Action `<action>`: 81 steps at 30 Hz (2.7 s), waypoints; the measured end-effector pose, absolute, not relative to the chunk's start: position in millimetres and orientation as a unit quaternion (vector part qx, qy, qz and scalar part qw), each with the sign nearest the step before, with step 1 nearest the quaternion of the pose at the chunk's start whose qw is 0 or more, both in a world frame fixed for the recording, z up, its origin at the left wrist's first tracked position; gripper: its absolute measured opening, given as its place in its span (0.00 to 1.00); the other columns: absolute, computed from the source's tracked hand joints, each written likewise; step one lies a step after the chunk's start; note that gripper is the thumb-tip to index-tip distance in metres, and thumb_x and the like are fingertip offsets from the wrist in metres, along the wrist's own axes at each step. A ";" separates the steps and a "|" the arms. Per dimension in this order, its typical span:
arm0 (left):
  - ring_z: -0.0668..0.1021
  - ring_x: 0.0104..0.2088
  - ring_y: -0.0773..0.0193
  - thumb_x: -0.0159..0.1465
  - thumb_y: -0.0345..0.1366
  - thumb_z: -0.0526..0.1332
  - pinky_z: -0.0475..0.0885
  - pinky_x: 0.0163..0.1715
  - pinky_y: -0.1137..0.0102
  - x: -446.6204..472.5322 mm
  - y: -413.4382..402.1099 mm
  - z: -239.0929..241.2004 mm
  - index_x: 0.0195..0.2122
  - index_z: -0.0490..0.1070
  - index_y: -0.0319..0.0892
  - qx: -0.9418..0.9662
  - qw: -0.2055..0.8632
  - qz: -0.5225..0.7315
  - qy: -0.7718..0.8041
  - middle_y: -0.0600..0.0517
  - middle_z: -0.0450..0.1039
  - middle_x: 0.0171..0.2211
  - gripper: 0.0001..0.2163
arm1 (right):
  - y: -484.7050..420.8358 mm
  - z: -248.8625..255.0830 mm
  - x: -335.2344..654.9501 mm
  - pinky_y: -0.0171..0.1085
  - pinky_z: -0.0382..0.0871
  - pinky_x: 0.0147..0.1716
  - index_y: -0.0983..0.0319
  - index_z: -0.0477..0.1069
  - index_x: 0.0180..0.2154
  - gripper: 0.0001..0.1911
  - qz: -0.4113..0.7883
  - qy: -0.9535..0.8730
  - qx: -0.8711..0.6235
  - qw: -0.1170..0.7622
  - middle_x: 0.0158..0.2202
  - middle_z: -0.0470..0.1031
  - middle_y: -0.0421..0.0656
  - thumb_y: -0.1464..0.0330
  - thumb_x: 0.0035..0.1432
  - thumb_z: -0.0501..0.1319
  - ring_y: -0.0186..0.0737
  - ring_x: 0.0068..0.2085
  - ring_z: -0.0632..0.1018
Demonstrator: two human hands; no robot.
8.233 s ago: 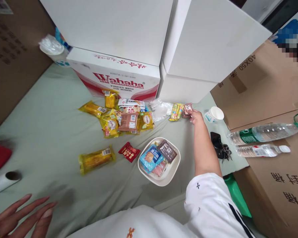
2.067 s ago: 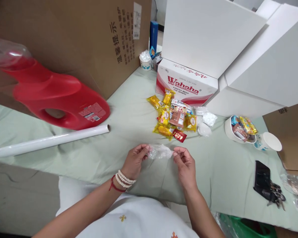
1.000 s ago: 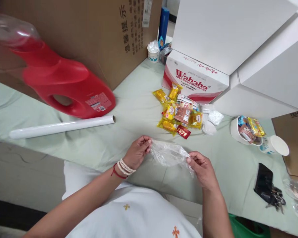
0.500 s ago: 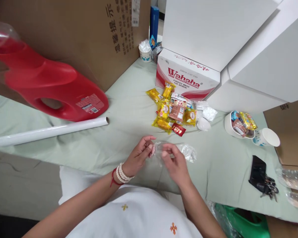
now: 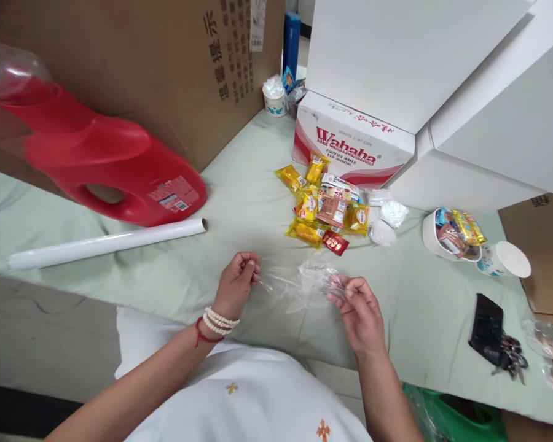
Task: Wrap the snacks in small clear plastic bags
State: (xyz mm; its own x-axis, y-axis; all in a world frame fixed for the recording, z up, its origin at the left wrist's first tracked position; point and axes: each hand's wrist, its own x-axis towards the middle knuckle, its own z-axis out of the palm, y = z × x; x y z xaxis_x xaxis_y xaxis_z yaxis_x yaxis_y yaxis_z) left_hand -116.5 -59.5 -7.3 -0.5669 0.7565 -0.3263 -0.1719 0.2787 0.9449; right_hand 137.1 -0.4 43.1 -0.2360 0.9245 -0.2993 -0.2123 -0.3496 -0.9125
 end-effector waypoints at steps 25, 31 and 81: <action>0.61 0.18 0.72 0.62 0.58 0.64 0.61 0.20 0.74 -86.1 -12.6 20.7 0.30 0.63 0.45 0.331 0.600 0.501 0.529 0.62 0.55 0.20 0.21 | -9.2 50.6 241.3 0.48 0.73 0.47 0.57 0.79 0.39 0.18 0.619 -0.600 -0.474 0.179 0.42 0.81 0.49 0.49 0.61 0.66 0.52 0.44 0.80; 0.65 0.16 0.74 0.69 0.57 0.56 0.62 0.18 0.74 -68.6 -31.5 35.0 0.39 0.67 0.45 0.401 0.584 0.475 0.522 0.58 0.69 0.28 0.18 | 24.0 37.1 187.6 0.46 0.73 0.50 0.56 0.80 0.48 0.26 0.603 -0.566 -0.514 0.226 0.47 0.82 0.47 0.44 0.58 0.66 0.50 0.49 0.79; 0.59 0.72 0.39 0.70 0.50 0.56 0.33 0.69 0.33 -143.5 -74.1 -25.0 0.74 0.50 0.40 0.726 0.078 0.149 0.667 0.35 0.54 0.73 0.36 | 32.0 44.7 107.1 0.53 0.69 0.53 0.59 0.66 0.63 0.30 0.204 -0.938 -0.255 0.118 0.54 0.75 0.52 0.77 0.60 0.58 0.53 0.53 0.73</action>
